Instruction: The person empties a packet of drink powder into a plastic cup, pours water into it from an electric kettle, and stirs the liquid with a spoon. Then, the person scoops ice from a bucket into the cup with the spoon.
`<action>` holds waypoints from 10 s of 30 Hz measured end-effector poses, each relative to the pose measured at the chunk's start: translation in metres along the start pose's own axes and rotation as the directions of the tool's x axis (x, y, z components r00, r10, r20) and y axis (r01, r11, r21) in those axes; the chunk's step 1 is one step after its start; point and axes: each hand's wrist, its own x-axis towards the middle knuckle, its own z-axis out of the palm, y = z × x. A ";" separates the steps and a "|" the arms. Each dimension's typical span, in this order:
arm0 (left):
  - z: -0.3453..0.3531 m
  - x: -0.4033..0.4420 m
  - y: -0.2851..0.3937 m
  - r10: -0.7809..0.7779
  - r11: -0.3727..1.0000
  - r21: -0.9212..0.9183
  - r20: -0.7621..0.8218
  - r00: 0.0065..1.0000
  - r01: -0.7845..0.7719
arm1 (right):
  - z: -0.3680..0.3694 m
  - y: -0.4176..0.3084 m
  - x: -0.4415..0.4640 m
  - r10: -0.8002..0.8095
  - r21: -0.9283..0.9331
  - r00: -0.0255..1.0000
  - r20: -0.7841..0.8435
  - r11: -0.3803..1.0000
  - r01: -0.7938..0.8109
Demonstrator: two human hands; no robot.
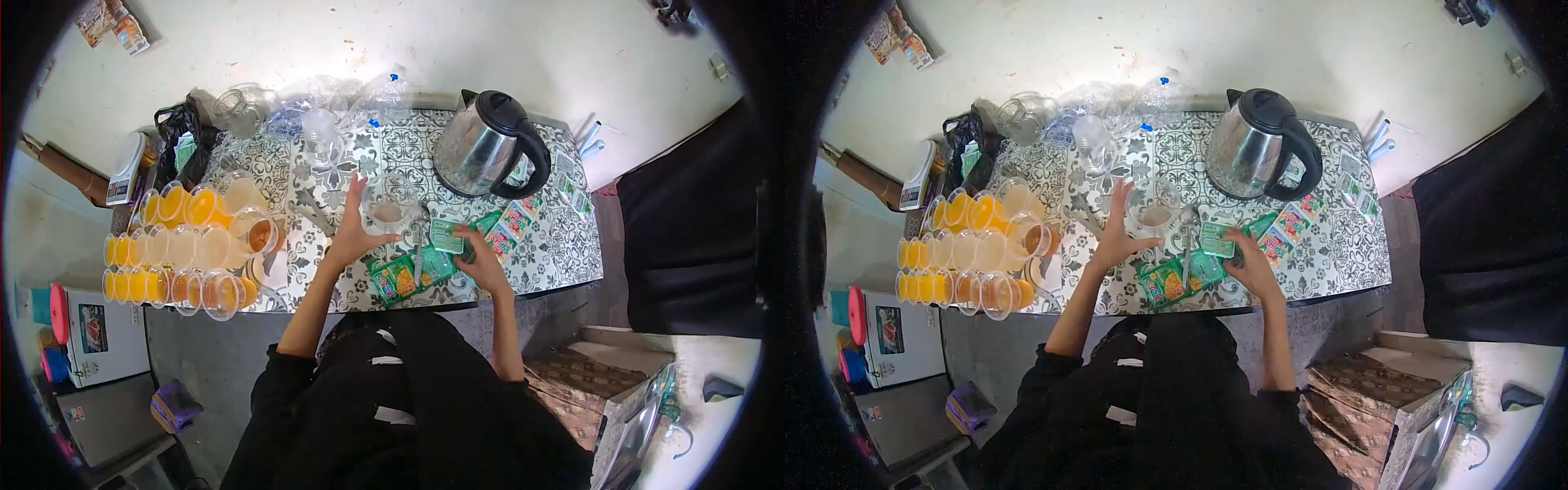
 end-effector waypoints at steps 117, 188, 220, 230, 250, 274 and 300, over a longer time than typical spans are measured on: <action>0.034 0.044 -0.033 0.019 0.960 -0.276 -0.106 0.994 -0.048 | -0.170 -0.175 0.136 -0.286 -0.377 0.958 0.000 0.888 0.265; 0.025 0.056 -0.046 0.168 0.900 -0.409 0.011 0.986 -0.148 | -0.046 -0.114 0.112 -0.224 0.313 0.941 -0.253 0.902 0.298; 0.028 0.059 -0.037 0.051 0.919 -0.393 0.049 0.997 -0.028 | -0.019 -0.078 0.147 -0.431 -0.132 0.853 0.293 0.866 0.483; 0.025 0.060 -0.035 0.064 0.914 -0.405 0.074 0.995 -0.028 | -0.017 -0.059 0.155 -0.582 -0.082 0.799 0.152 0.798 0.597; 0.024 0.060 -0.034 0.094 0.928 -0.368 0.092 0.991 -0.054 | -0.037 -0.080 0.146 -0.407 -0.341 0.852 0.329 0.790 0.509; 0.023 0.059 -0.034 0.081 0.916 -0.399 0.100 0.992 -0.035 | -0.012 -0.060 0.144 -0.530 -0.290 0.843 0.091 0.796 0.532; 0.025 0.056 -0.037 0.066 0.926 -0.377 0.109 0.992 -0.020 | -0.019 -0.071 0.140 -0.491 -0.234 0.845 0.212 0.814 0.532</action>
